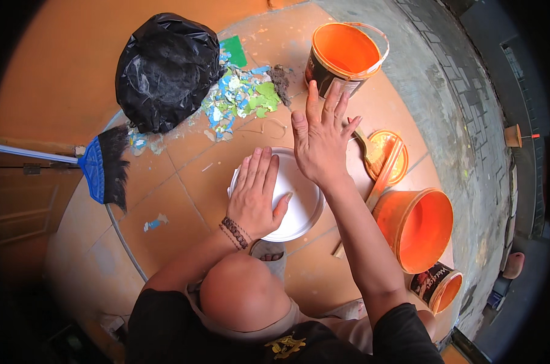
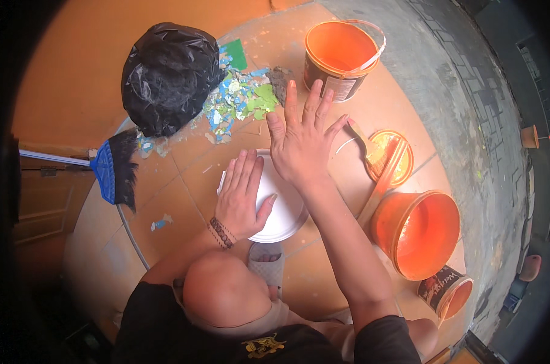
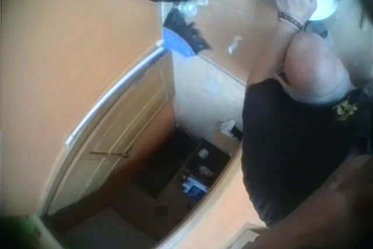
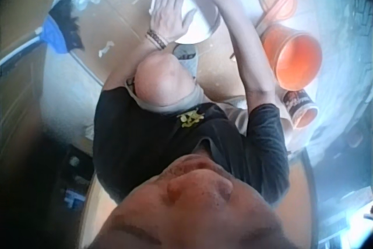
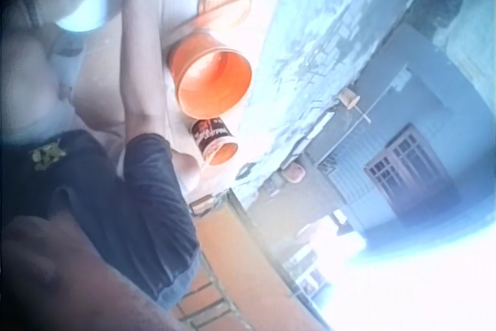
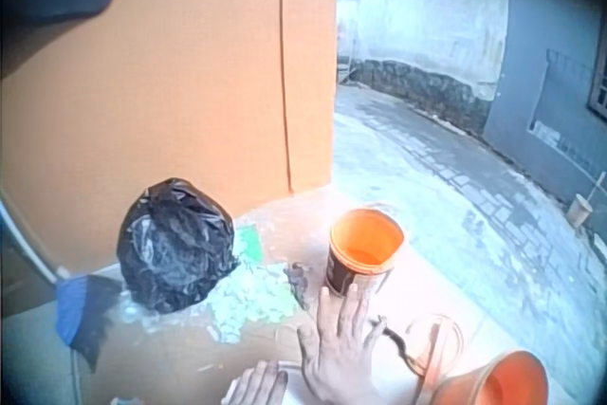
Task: The person pours orange paint from one bucket into another, then uses a wooden stick to stir the contents thoroughly. Finally, the person places a lid on the bucket and presses it down to seal it.
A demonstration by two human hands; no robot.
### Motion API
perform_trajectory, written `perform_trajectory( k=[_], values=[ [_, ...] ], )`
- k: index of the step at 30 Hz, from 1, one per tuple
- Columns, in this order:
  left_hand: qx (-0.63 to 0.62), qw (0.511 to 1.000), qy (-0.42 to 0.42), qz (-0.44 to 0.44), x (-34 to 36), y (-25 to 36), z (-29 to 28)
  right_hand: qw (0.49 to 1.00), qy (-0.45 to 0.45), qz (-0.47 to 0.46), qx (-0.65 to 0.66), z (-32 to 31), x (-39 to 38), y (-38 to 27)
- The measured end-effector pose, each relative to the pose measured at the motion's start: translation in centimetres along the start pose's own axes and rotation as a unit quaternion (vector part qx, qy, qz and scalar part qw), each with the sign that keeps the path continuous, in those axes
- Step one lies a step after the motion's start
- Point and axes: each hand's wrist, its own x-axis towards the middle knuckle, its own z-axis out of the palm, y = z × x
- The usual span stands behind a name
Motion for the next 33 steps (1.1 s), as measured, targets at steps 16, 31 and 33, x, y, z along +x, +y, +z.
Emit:
perform_trajectory(
  k=[16,31,33],
  values=[
    [0.025,0.998,0.051,-0.005,-0.3,-0.6,1.2,0.998,0.032,-0.061,0.015,1.2,-7.5,1.2],
    [0.007,0.998,0.069,-0.007,-1.0,-0.8,1.5,0.998,0.056,-0.025,0.012,-1.4,-2.9,-0.8],
    [0.015,0.997,0.076,0.009,-0.2,-0.4,1.7,0.998,-0.026,-0.029,-0.052,3.3,-2.2,1.6]
  ],
)
